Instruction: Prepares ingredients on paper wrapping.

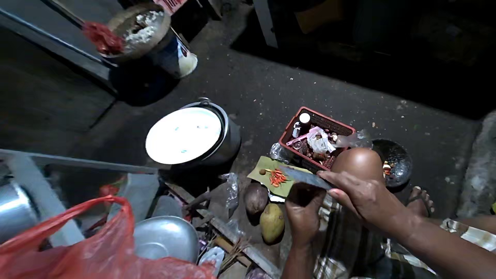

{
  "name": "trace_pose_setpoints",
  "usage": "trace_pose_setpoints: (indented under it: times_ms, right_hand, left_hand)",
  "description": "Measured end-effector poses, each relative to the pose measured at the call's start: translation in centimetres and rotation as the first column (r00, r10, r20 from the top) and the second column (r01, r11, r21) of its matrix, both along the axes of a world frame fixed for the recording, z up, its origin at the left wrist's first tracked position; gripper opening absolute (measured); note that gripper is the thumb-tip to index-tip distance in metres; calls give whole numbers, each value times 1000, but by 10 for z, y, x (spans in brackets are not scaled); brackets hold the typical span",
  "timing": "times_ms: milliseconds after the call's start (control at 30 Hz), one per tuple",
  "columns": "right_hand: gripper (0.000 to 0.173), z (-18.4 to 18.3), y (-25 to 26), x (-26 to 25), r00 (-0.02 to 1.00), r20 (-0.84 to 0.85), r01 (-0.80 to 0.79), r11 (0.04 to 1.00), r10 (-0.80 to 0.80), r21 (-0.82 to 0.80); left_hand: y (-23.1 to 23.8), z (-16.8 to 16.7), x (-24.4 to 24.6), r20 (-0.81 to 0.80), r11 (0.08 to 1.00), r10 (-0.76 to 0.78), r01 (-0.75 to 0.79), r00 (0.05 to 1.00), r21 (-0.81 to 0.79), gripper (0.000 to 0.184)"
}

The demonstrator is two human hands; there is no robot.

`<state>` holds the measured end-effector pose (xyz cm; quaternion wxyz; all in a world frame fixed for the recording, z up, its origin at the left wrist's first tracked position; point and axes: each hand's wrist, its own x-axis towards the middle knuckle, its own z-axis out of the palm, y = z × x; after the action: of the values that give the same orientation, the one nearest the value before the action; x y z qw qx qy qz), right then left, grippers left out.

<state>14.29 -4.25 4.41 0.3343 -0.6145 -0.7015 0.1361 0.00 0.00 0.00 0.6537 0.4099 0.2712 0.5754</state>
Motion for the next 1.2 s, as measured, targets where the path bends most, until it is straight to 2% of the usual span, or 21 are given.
trace_pose_setpoints:
  times_ms: [100,167,300,400,533,633,767,867,933,1067,1200]
  right_hand:
    - [46,-1,7,13,942,-331,-108,984,57,-139]
    - [48,0,5,16,893,-438,-182,975,108,-130]
    - [50,3,-9,9,935,-321,-182,981,153,-63]
    - [51,2,-13,6,957,-258,-162,983,135,-87]
    - [48,-4,-11,0,985,-148,-90,996,85,-28]
    - [47,-7,-8,-6,987,-151,-58,998,59,13]
    - [47,-9,4,-14,984,-177,8,999,-2,38]
    - [48,-12,8,-8,940,-331,-81,997,78,7]
    - [49,-12,5,-7,914,-379,-137,990,144,46]
    - [50,-13,-1,-11,942,-303,-133,989,144,57]
    - [46,-13,2,-11,954,-286,-103,995,94,-17]
  left_hand:
    - [-3,2,0,63,994,-65,70,996,-79,16]
    - [3,3,-2,167,985,-60,86,984,-152,16]
    - [9,0,-7,186,976,-65,101,980,-191,16]
    - [7,1,-4,169,971,-39,77,985,-225,19]
    - [7,0,-3,179,973,-25,64,984,-220,23]
    - [5,1,-2,204,968,-4,55,979,-243,25]
    - [-4,1,5,238,973,-13,67,971,-221,17]
    - [-2,2,4,308,966,-22,99,951,-238,14]
    - [5,1,-2,346,956,-48,144,937,-257,11]
    - [7,-2,-5,399,936,-34,169,916,-308,9]
    - [4,-7,-7,330,947,-108,198,938,-252,13]
